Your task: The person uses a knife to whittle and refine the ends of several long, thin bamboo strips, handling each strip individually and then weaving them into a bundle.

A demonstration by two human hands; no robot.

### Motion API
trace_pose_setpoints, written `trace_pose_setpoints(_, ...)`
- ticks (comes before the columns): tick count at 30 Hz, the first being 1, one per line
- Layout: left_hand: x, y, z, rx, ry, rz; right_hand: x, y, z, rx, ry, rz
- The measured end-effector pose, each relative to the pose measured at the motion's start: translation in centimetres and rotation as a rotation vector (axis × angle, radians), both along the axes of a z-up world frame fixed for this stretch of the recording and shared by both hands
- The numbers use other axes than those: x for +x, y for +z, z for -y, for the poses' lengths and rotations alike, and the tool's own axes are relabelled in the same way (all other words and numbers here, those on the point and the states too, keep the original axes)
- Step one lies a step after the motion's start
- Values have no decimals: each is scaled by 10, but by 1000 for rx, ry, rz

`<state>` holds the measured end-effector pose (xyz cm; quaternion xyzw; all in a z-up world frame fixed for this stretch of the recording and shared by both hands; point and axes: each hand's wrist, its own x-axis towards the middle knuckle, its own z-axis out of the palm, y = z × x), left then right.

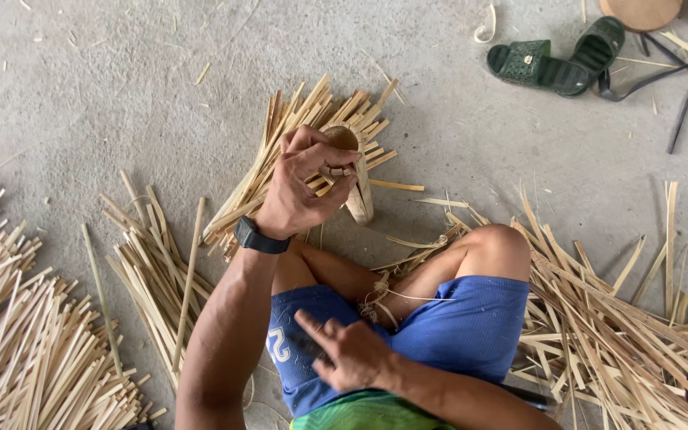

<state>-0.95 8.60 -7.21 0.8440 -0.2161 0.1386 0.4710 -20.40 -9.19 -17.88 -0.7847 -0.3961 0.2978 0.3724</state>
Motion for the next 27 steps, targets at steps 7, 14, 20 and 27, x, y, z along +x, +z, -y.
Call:
trace_pose_setpoints(7, -2, -3, -12, 109, 47, 36, 17, -7, -14, 176, -348, 125)
trace_pose_setpoints(14, -6, -18, 17, 42, 114, 138, 166, 26, 12, 438, -832, 657)
trace_pose_setpoints(20, 4, -25, 20, 86, 228, 246, 165, -10, 77, 825, -811, 96)
trace_pose_setpoints(27, 7, -22, 19, 53, 305, 306, 89, -69, 238, 1325, -1361, 47)
